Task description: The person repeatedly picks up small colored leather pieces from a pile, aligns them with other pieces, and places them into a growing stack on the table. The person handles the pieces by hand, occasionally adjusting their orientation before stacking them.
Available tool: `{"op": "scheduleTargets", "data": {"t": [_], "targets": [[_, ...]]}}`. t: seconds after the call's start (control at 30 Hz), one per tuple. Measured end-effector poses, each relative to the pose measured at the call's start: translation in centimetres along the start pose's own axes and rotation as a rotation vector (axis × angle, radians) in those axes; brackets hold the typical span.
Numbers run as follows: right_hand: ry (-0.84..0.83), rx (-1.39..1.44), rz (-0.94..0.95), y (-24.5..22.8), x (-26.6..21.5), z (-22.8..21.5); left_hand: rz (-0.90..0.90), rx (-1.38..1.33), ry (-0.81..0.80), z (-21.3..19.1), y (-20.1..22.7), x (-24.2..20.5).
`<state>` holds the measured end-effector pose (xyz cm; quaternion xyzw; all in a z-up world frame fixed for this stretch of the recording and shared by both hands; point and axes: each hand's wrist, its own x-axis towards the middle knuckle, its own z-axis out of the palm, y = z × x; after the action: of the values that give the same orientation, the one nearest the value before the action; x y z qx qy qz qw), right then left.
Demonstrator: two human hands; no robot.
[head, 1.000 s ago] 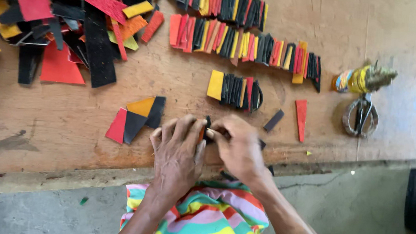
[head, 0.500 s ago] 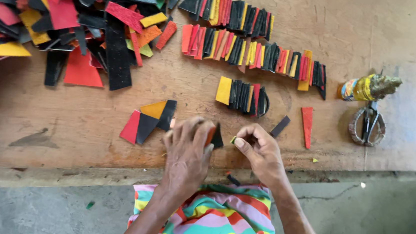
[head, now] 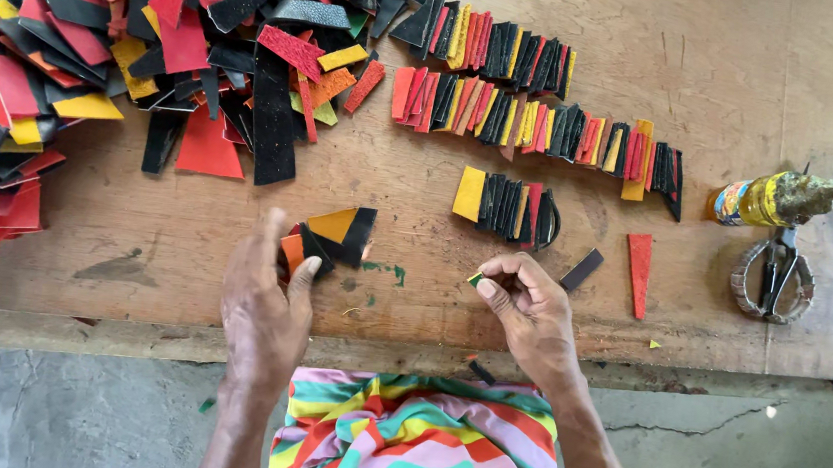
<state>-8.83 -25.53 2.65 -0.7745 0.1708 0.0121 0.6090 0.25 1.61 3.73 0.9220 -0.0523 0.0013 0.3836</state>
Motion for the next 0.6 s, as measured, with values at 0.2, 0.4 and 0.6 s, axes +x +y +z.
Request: {"op": "scheduleTargets", "data": {"t": [0.2,0.4,0.6], "targets": [[0.024,-0.07,-0.177,-2.0,-0.1,0.5,-0.115,0.054,-0.098,-1.0,0.1,1.0],[0.041,-0.341,0.017,-4.5,0.3,4.4,0.372,0.169,0.105,-0.1,0.5,1.6],[0.087,-0.344,-0.257,-5.6,1.2,8.4,0.21,-0.007,-0.001,2.7,1.6,0.4]]}}
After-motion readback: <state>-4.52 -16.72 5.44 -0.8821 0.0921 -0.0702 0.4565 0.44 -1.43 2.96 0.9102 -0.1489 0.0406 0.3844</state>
